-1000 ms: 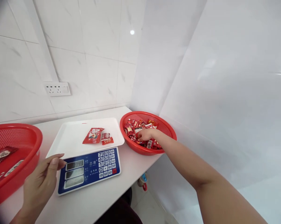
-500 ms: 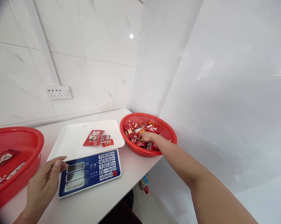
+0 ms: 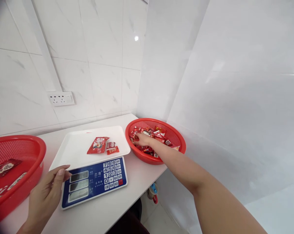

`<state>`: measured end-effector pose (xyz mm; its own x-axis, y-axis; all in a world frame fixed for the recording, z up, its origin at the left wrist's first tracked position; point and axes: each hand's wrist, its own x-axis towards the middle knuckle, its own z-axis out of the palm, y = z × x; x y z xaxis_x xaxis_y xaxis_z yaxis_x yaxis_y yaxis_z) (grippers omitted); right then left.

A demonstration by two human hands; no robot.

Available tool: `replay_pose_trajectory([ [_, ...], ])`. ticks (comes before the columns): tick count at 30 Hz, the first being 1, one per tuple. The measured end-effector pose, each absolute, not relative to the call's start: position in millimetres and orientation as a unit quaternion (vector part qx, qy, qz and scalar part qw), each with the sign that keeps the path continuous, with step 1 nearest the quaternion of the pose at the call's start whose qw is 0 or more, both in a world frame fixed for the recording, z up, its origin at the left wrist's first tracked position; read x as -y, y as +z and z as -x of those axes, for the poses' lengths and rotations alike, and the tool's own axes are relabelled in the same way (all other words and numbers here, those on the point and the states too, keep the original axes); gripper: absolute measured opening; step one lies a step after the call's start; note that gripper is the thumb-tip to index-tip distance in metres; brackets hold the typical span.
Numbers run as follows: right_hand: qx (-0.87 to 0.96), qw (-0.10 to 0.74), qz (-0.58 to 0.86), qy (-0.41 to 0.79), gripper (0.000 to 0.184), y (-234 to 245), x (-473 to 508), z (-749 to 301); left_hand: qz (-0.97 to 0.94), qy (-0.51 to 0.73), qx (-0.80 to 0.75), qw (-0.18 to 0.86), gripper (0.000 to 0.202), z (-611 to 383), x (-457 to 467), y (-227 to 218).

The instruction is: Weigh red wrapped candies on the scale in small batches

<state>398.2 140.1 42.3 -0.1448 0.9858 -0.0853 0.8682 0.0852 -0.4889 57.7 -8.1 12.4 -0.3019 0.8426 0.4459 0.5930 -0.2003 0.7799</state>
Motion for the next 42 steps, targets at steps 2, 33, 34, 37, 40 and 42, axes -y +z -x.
replay_pose_trajectory([
  [2,0.717,0.131,0.652,0.209,0.031,39.6,-140.6,-393.2,-0.581,0.517,-0.616,0.120,0.039,-57.1,8.0,12.2],
  [33,0.779,0.197,0.550,0.227,0.034,120.5,-109.2,-313.5,-0.618,0.569,-0.536,0.085,0.024,-50.6,5.5,8.6],
  [34,0.779,0.198,0.546,0.235,0.035,121.7,-107.4,-309.5,-0.617,0.568,-0.537,0.085,0.024,-50.7,5.2,8.4],
  [37,0.782,0.196,0.539,0.245,0.036,122.5,-105.7,-294.6,-0.616,0.565,-0.543,0.086,0.024,-50.3,4.3,7.3],
  [40,0.788,0.202,0.538,0.220,0.045,119.3,-109.0,-283.9,-0.614,0.567,-0.542,0.086,0.025,-49.6,3.9,6.4],
  [42,0.788,0.219,0.541,0.197,0.050,117.0,-111.2,-282.9,-0.613,0.570,-0.540,0.086,0.025,-48.8,3.7,6.1],
])
